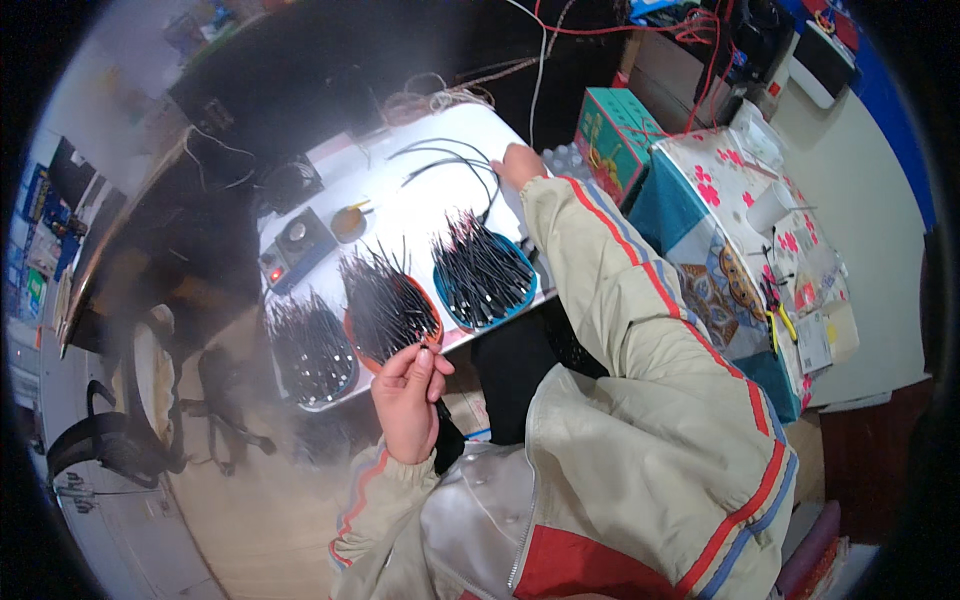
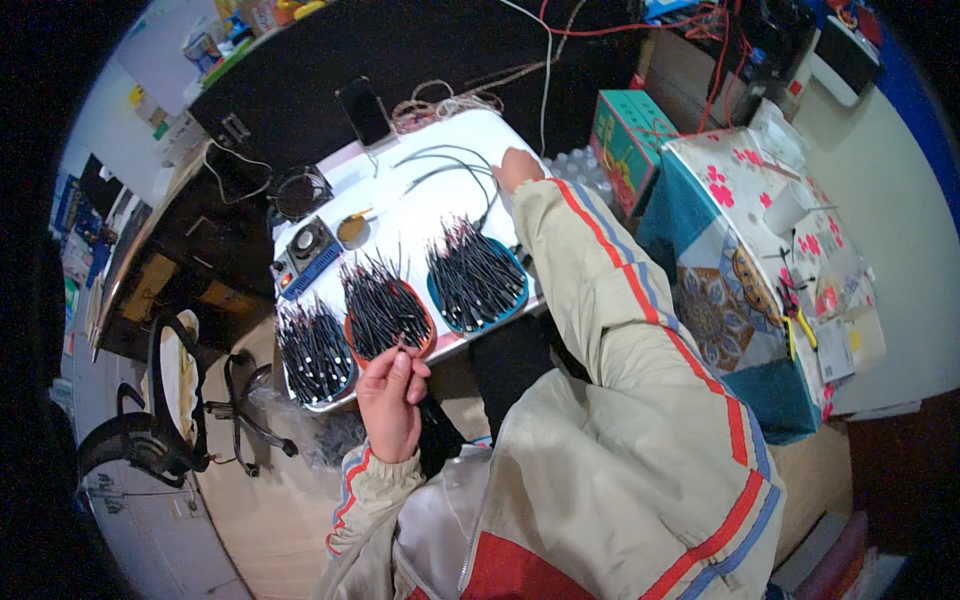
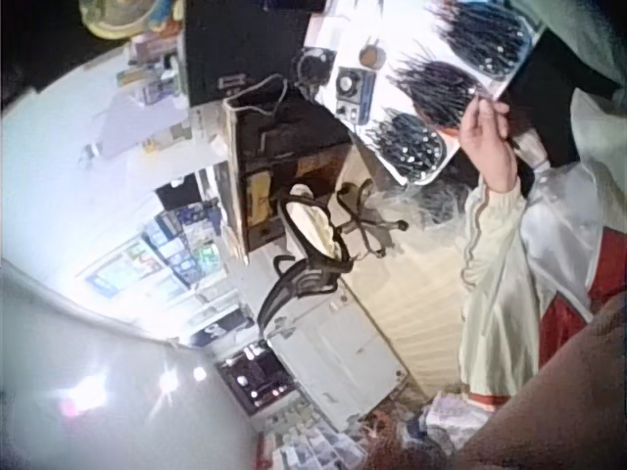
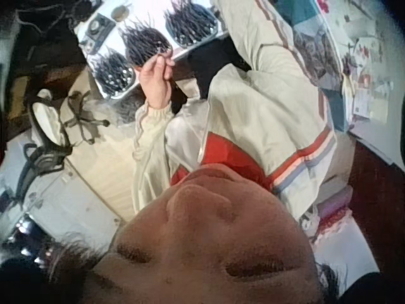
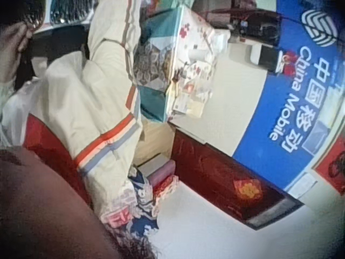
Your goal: The person sits on the floor and repeatedly picks up black wires, strips the ends, and twists them together by hand. Finished wires are placed into bowls on a low table. The person occasionally uses a handheld tool to assist with stripping or cutting.
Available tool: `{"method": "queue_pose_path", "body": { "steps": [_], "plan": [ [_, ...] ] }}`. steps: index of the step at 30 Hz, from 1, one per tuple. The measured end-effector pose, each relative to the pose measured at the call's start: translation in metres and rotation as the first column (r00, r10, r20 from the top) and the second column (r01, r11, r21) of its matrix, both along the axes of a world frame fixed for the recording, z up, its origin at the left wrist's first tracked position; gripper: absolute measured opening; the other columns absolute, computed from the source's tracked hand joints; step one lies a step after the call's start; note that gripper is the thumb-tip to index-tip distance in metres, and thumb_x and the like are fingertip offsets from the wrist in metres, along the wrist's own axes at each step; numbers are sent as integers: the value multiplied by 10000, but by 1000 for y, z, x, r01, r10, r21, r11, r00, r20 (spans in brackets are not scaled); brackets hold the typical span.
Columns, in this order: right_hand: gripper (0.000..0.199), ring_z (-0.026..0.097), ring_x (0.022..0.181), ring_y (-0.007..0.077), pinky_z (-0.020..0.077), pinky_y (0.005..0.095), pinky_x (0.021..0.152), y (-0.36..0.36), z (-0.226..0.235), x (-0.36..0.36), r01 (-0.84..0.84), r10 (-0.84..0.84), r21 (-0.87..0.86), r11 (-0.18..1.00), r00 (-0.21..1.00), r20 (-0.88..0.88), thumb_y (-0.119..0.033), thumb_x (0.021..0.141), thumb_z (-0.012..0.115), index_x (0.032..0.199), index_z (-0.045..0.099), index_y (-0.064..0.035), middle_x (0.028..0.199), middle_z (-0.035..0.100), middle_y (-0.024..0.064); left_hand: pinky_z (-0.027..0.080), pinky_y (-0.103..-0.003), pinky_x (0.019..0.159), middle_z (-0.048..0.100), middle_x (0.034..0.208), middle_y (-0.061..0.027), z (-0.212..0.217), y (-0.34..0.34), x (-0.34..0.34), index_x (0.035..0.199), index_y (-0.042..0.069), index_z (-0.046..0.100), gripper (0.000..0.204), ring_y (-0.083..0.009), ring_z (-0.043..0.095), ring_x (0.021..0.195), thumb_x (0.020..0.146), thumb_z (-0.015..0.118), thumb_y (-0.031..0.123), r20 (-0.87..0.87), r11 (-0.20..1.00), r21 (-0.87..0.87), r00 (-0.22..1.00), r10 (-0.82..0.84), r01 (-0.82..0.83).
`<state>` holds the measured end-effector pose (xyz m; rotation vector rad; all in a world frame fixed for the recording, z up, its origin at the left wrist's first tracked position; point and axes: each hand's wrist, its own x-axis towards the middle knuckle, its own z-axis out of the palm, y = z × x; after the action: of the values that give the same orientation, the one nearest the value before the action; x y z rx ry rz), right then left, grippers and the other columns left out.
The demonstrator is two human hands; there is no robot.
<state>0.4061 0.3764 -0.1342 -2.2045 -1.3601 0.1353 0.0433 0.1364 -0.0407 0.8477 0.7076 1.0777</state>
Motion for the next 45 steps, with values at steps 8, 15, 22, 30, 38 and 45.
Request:
{"method": "queue_pose_path", "body": {
  "steps": [8,15,22,30,38,45],
  "plan": [
    [153,695,782,352,553,415,737,5,41,-15,-19,33,271,962,998,-50,-187,746,702,803,725,-47,827,713,174,348,-199,535,648,816,-83,8,-7,-17,1079,-61,639,201,-73,434,585,1019,535,101,38,1000,-4,999,-30,31],
    [128,664,691,148,521,286,643,-106,168,-89,-260,534,641,722,799,-277,-122,836,693,882,664,-6,759,682,83,562,-328,782,684,1031,-170,24,-1,-8,1051,-25,598,216,-249,677,913,1034,519,175,144,998,-10,987,68,-67],
    [132,651,662,237,513,329,611,-322,135,-216,-550,712,499,670,667,-219,-72,840,693,874,581,-10,776,625,118,607,-372,806,646,1116,-222,70,25,-17,1044,-15,541,198,-341,684,1012,1036,505,179,312,985,-21,935,170,-172],
    [174,655,681,260,519,349,616,-373,52,-237,-757,792,276,592,484,-371,-118,842,710,914,592,-12,797,641,130,329,-227,449,698,931,-175,87,-26,-56,1026,23,578,164,-98,421,469,1039,488,159,153,974,94,970,190,-205],
    [194,616,754,67,474,201,606,-315,124,-206,-478,549,462,747,52,-834,-178,951,662,1059,648,-18,873,669,5,272,-173,440,659,801,-132,76,-69,-58,1038,-17,617,178,-43,372,469,1029,524,134,-5,962,214,985,173,-168],
    [147,601,743,40,483,189,643,-304,165,-229,-403,627,576,711,-10,-779,-89,910,709,1009,652,3,892,680,21,310,-175,452,686,847,-171,68,-71,-51,1070,-40,632,191,-51,423,494,1027,523,110,-79,960,243,984,159,-135]
  ]
}}
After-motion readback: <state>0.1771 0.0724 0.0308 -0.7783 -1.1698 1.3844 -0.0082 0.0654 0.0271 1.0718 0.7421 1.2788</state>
